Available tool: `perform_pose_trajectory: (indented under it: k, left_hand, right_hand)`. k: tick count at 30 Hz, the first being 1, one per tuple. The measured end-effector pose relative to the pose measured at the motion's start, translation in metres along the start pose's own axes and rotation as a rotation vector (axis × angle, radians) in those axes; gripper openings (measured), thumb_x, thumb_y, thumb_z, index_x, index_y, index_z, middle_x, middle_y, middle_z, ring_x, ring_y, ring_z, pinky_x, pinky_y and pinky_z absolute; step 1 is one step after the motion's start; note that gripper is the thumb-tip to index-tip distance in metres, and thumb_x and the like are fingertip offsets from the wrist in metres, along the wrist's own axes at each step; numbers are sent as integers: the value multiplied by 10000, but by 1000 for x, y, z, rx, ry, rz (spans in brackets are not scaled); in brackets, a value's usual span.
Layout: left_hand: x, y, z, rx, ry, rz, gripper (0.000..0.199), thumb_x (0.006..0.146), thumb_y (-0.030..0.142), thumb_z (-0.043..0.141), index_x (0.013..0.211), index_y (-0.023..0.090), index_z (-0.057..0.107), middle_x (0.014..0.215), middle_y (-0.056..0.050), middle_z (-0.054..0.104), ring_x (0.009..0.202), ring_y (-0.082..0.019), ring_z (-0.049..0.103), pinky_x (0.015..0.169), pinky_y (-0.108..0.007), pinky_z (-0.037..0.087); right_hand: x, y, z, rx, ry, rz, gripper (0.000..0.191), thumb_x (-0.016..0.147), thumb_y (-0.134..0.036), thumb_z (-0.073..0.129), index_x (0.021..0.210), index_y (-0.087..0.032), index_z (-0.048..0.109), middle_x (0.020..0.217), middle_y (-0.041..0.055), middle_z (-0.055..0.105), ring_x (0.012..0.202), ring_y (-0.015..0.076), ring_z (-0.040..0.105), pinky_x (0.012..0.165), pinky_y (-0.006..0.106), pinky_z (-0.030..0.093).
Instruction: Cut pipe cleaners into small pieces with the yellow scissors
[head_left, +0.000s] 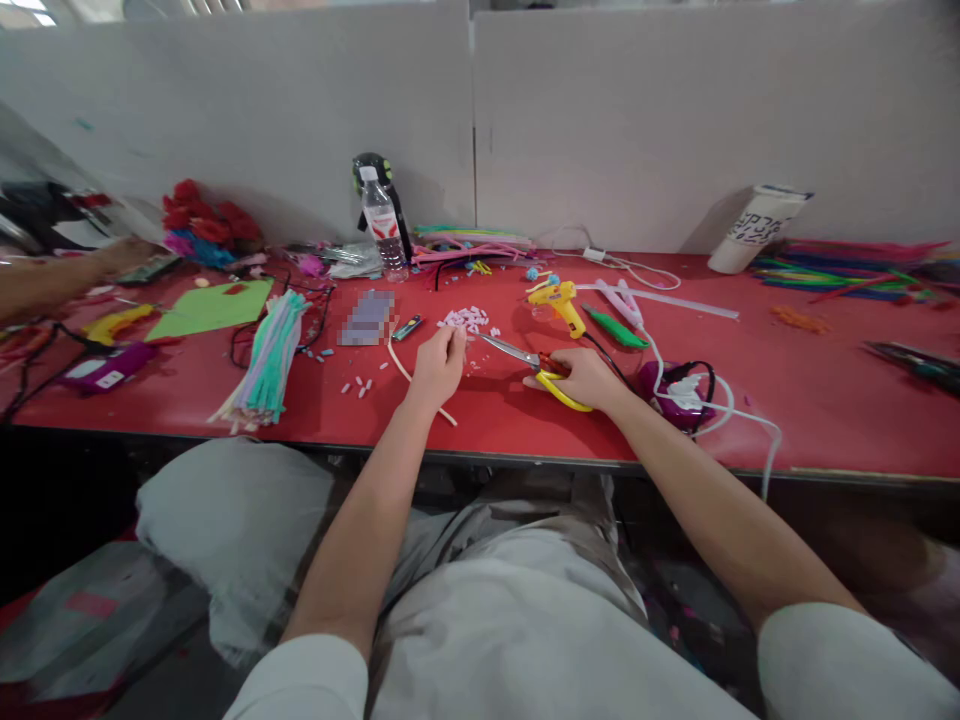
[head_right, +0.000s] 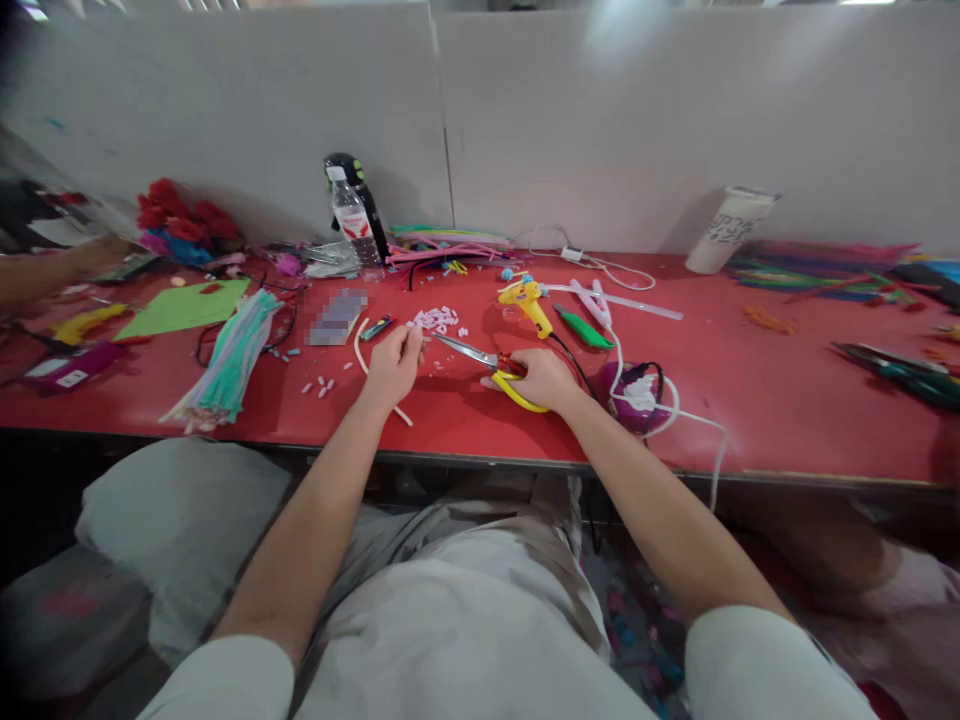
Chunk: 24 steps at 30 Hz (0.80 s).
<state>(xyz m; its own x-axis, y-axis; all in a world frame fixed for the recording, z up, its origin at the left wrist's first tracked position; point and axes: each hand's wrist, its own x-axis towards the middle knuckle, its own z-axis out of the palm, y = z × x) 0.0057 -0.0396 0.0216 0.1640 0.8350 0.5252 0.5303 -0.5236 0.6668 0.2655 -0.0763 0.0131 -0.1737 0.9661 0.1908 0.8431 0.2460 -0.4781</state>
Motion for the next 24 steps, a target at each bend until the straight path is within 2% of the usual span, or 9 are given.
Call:
perform_pose_trajectory:
  k: [6,24]
  left_hand:
    - [0,1,-1,36,2,-12,396,1009,403,357,682,199,450,629,-16,569,603,-138,530,615,-285,361]
    - [0,2,0,-4,0,-8,398,1013,401,363,688,195,465,649,-19,586,609,-134,549,609,-279,386]
  right_hand:
    - [-2,-1,0,12,-9,-4,605,672,-761,631,595,-197,427,548,-33,399,535,98,332,519,282,200]
    - [1,4,4,-12,-4,-23,615,666,-767,639,588,-202,408,535,-34,406,529,101,332,522,284,201]
